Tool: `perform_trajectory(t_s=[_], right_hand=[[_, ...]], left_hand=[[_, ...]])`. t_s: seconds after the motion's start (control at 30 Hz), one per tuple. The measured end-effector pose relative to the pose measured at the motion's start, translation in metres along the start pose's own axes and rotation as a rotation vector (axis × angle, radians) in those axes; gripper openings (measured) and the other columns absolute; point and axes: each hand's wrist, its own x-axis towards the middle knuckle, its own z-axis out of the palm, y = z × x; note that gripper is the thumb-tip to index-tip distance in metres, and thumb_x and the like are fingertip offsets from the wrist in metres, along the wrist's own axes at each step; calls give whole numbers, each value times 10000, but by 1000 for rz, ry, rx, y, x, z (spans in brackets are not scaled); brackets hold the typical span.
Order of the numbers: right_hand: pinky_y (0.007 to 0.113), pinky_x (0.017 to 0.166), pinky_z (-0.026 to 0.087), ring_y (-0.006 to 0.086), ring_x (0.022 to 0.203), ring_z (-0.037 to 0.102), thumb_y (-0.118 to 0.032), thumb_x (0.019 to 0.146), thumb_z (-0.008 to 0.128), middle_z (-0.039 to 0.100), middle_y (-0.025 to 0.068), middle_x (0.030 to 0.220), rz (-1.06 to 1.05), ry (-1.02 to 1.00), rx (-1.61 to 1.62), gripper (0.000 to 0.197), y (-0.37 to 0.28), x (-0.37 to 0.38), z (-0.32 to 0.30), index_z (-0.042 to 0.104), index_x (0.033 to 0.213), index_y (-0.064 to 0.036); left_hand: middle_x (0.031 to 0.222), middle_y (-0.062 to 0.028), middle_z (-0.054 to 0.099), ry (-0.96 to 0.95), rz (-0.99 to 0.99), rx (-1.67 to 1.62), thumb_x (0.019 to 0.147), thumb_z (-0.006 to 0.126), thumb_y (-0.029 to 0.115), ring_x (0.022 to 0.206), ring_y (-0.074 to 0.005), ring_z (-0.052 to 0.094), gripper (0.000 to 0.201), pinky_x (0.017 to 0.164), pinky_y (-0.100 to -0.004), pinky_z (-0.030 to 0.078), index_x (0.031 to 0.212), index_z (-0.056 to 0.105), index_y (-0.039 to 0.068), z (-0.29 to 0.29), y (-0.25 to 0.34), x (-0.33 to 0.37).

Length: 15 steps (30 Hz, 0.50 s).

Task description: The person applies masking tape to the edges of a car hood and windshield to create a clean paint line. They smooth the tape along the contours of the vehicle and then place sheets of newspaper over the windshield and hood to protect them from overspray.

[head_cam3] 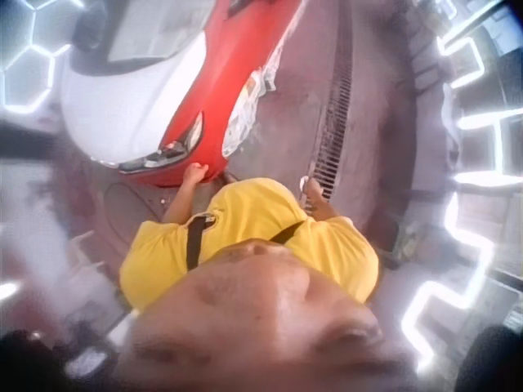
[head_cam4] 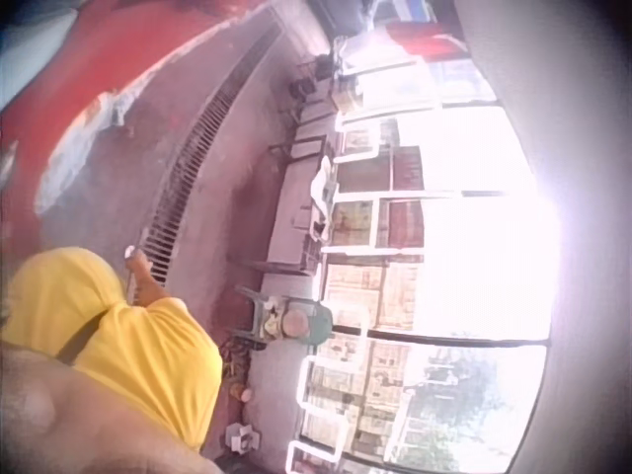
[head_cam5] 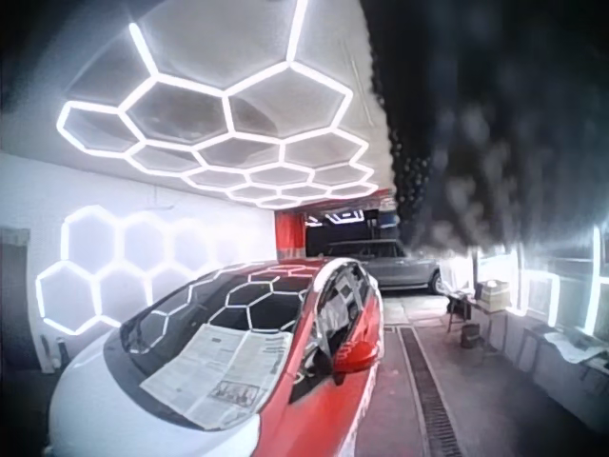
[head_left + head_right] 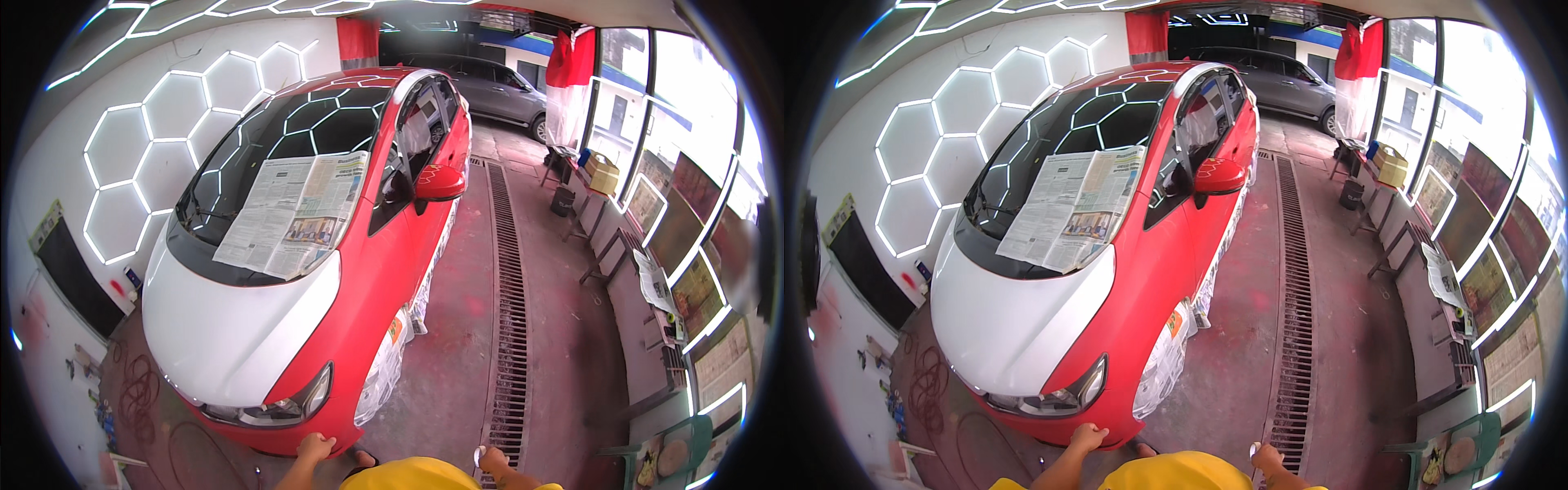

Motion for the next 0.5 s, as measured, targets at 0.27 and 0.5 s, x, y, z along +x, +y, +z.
perform_trajectory(t_s=[0.27,0.5], right_hand=[[454,1122,565,380,1353,696,-329,909,774,729,206,1441,-214,-77,-42,797,-62,6,-8,518,1629,-103],[436,941,645,328,1073,801,-249,920,782,807,219,1220,-401,-420,110,436,-77,6,-9,787,1336,-119]], left_hand=[[1329,-225,766,-182,-171,196,927,762,591,1259,-423,716,585,1068,-500,560,1241,816,100,167,-205,-66],[1365,-219,754,-148,-116,50,938,756,536,1310,-415,691,577,1110,-494,535,1292,791,81,170,-230,-71]])
